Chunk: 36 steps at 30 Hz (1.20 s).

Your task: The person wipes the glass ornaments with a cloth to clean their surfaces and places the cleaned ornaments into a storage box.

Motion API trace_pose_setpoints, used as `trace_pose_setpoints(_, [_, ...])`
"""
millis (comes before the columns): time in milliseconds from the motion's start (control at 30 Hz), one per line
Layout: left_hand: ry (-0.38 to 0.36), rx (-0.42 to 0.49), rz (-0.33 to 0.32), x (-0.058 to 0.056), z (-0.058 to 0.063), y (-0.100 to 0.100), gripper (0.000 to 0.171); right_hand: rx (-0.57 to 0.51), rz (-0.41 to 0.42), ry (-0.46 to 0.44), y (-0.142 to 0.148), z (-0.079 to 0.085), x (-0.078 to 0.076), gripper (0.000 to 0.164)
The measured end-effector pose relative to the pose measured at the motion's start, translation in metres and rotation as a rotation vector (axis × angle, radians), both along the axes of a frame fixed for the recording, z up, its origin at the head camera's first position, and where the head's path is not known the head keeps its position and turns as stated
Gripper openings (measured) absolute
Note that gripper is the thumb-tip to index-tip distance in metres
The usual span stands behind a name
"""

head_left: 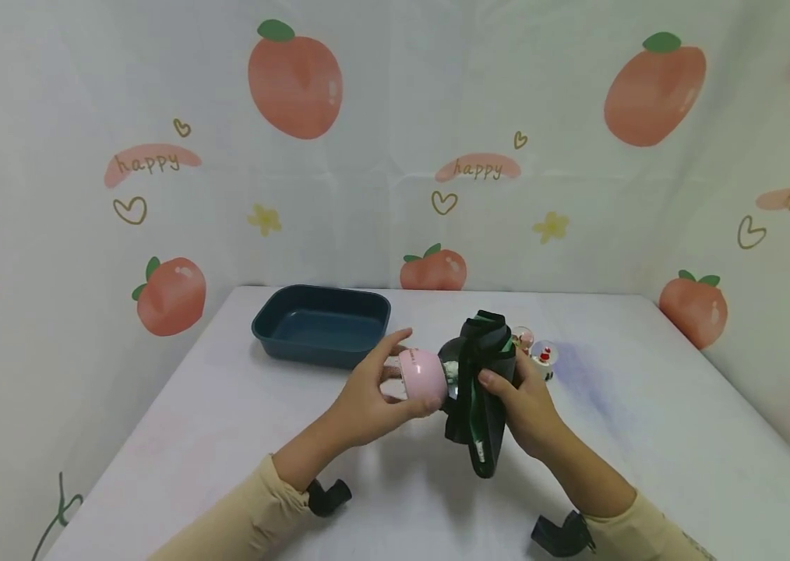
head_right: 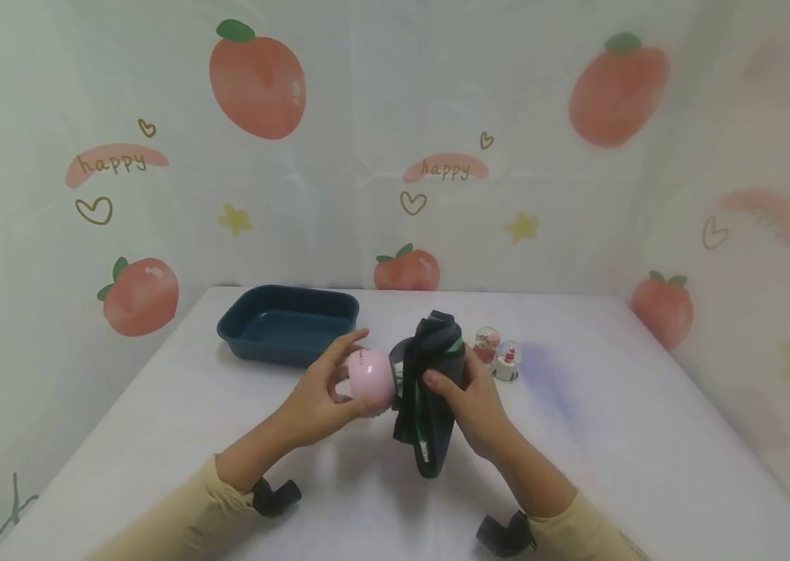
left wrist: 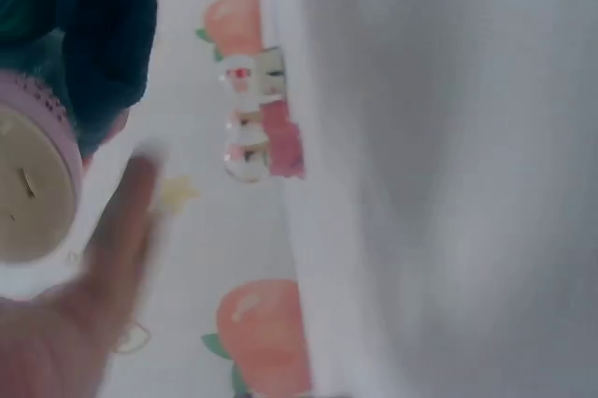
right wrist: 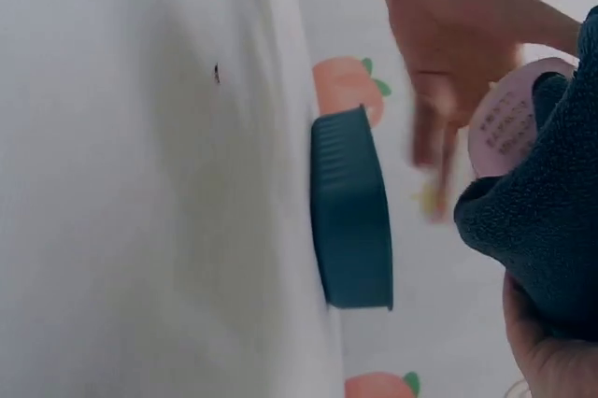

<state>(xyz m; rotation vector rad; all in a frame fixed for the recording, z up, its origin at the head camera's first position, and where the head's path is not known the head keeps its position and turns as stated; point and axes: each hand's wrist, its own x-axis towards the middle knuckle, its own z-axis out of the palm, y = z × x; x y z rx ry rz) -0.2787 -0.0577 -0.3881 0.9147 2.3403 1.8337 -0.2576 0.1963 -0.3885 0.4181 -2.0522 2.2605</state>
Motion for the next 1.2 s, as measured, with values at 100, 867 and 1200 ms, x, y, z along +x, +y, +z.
trace_pose_setpoints(100, [-0.286, 0.0, -0.127, -0.001, 0.004, -0.001, 0.081, -0.007, -0.027, 0.071, 0.001, 0.001, 0.001, 0.045])
trace_pose_setpoints(867, [-0.167, -0.078, 0.002, -0.005, 0.009, -0.009, 0.058, 0.04, 0.037, -0.161, -0.002, -0.004, -0.006, 0.058])
trace_pose_setpoints(1200, [0.236, -0.139, 0.037, 0.001, 0.012, -0.006, 0.091, 0.019, 0.013, -0.334, -0.001, 0.0, -0.01, 0.059])
